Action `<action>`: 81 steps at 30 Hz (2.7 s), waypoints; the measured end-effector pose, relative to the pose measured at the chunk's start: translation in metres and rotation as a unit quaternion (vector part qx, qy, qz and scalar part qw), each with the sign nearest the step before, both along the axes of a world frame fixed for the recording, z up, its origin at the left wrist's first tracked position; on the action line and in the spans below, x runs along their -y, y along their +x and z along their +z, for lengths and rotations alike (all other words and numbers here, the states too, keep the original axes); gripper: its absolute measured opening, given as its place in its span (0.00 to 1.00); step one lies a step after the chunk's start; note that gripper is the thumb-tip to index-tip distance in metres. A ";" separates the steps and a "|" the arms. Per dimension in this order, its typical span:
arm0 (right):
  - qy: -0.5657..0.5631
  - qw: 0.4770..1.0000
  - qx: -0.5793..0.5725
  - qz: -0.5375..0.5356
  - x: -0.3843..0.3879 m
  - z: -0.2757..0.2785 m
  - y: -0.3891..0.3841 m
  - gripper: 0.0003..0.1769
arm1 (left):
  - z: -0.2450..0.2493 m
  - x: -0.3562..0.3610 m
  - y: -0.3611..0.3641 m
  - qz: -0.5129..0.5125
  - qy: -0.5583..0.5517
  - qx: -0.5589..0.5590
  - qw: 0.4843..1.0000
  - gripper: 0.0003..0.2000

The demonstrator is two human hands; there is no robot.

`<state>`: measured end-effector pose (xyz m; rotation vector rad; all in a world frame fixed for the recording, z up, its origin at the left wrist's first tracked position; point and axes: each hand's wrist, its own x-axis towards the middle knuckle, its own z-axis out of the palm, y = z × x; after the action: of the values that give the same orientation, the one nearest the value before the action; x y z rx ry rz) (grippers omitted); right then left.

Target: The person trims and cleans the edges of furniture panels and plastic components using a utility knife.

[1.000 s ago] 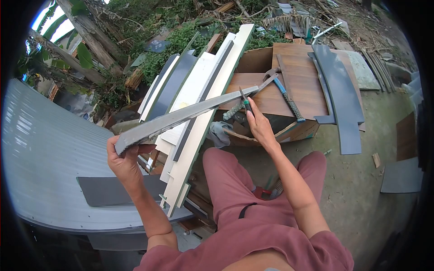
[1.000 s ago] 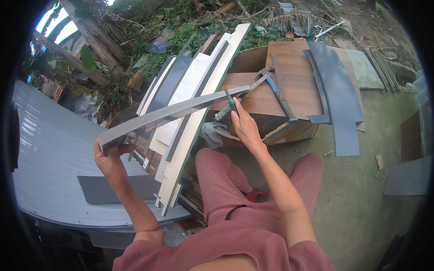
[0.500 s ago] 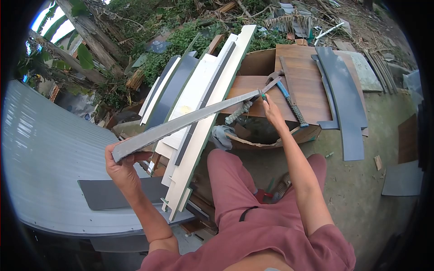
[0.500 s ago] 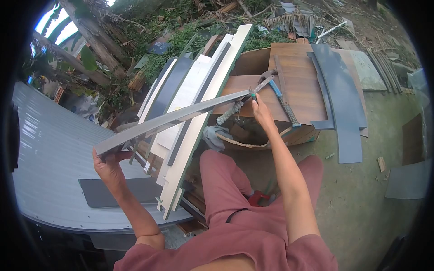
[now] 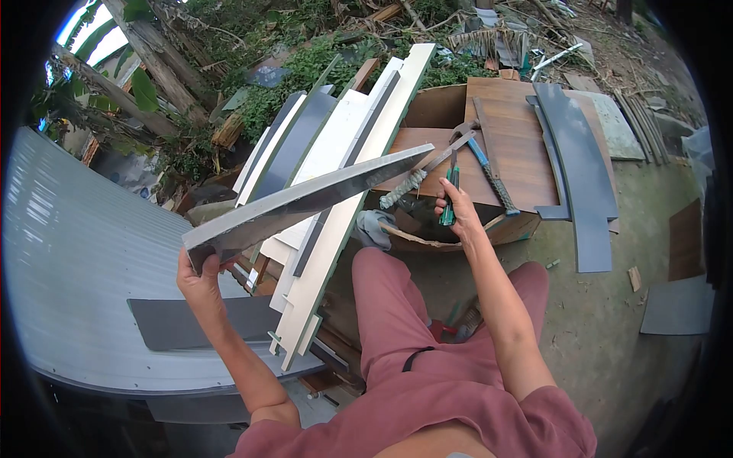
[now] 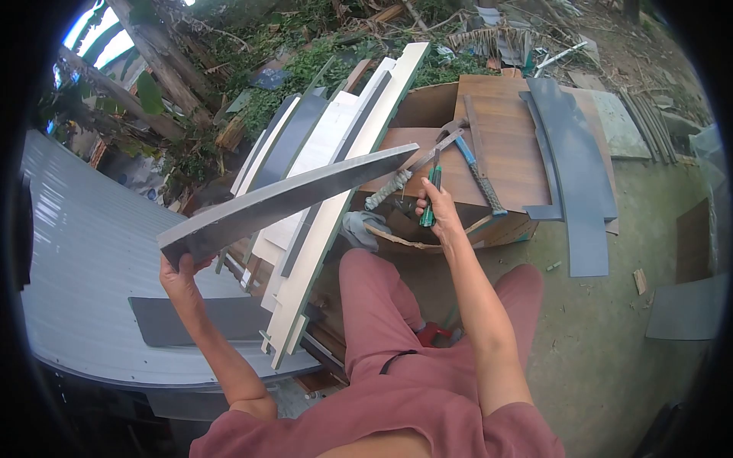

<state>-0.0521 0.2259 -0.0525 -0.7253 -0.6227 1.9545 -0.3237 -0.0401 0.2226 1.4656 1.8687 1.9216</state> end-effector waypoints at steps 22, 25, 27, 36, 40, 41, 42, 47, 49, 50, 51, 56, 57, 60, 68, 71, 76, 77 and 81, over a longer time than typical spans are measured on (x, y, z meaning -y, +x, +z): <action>-0.092 0.950 -0.293 0.048 0.116 0.017 -0.126 0.22 | -0.108 0.066 -0.024 0.081 0.073 0.239 0.965 0.21; -0.074 0.956 -0.275 0.067 0.125 0.017 -0.109 0.24 | -0.126 0.069 -0.039 0.093 0.096 0.318 0.939 0.24; -0.072 0.957 -0.271 0.075 0.132 0.012 -0.087 0.22 | -0.141 0.065 -0.052 0.106 0.112 0.355 0.922 0.26; -0.108 0.969 -0.221 -0.014 0.166 -0.040 0.013 0.17 | -0.207 -0.031 -0.113 0.128 0.219 0.478 0.841 0.32; -0.095 0.980 -0.174 -0.013 0.171 -0.037 0.041 0.21 | -0.239 -0.074 -0.141 0.116 0.157 0.556 0.808 0.33; -0.097 0.980 -0.173 -0.013 0.173 -0.038 0.047 0.21 | -0.243 -0.081 -0.144 0.121 0.132 0.601 0.779 0.33; -0.092 0.984 -0.155 -0.003 0.176 -0.039 0.055 0.22 | -0.241 -0.087 -0.144 0.128 0.127 0.614 0.769 0.30; -0.098 0.990 -0.104 0.019 0.190 -0.056 0.080 0.24 | -0.241 -0.089 -0.167 0.119 0.130 0.543 0.821 0.35; -0.103 0.989 -0.101 0.024 0.193 -0.059 0.085 0.24 | -0.235 -0.091 -0.159 0.126 0.109 0.477 0.863 0.36; -0.101 0.989 -0.099 0.034 0.192 -0.060 0.086 0.24 | -0.222 -0.092 -0.147 0.174 0.050 0.349 0.920 0.36; -0.104 0.989 -0.102 0.030 0.190 -0.061 0.086 0.24 | -0.208 -0.095 -0.130 0.216 -0.009 0.211 0.953 0.36; -0.115 0.986 -0.109 0.041 0.181 -0.072 0.086 0.25 | -0.200 -0.134 -0.031 0.110 -0.061 -0.002 0.992 0.33; -0.121 0.986 -0.111 0.042 0.179 -0.075 0.086 0.25 | -0.201 -0.143 -0.003 0.037 -0.101 -0.015 0.994 0.33; -0.127 0.984 -0.116 0.045 0.178 -0.084 0.086 0.25 | -0.221 -0.176 0.051 -0.106 -0.237 -0.174 0.950 0.34; -0.111 0.990 -0.074 0.053 0.174 -0.080 0.090 0.27 | -0.285 -0.240 0.099 -0.018 -0.360 -0.397 0.844 0.28; -0.107 0.990 -0.076 0.044 0.174 -0.078 0.093 0.27 | -0.279 -0.243 0.095 -0.014 -0.383 -0.407 0.829 0.25; -0.113 0.989 -0.084 0.036 0.173 -0.077 0.098 0.27 | -0.252 -0.232 0.102 -0.237 -0.466 -0.234 0.820 0.23; -0.111 0.989 -0.090 0.036 0.173 -0.079 0.099 0.27 | -0.246 -0.226 0.109 -0.275 -0.469 -0.212 0.812 0.25; -0.106 0.989 -0.095 0.030 0.174 -0.073 0.102 0.26 | -0.216 -0.209 0.147 -0.361 -0.431 -0.029 0.826 0.20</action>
<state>0.0500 0.0522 -0.1259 -0.6456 -0.3278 2.1378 -0.1767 0.1693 0.0065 1.5222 1.4935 0.5592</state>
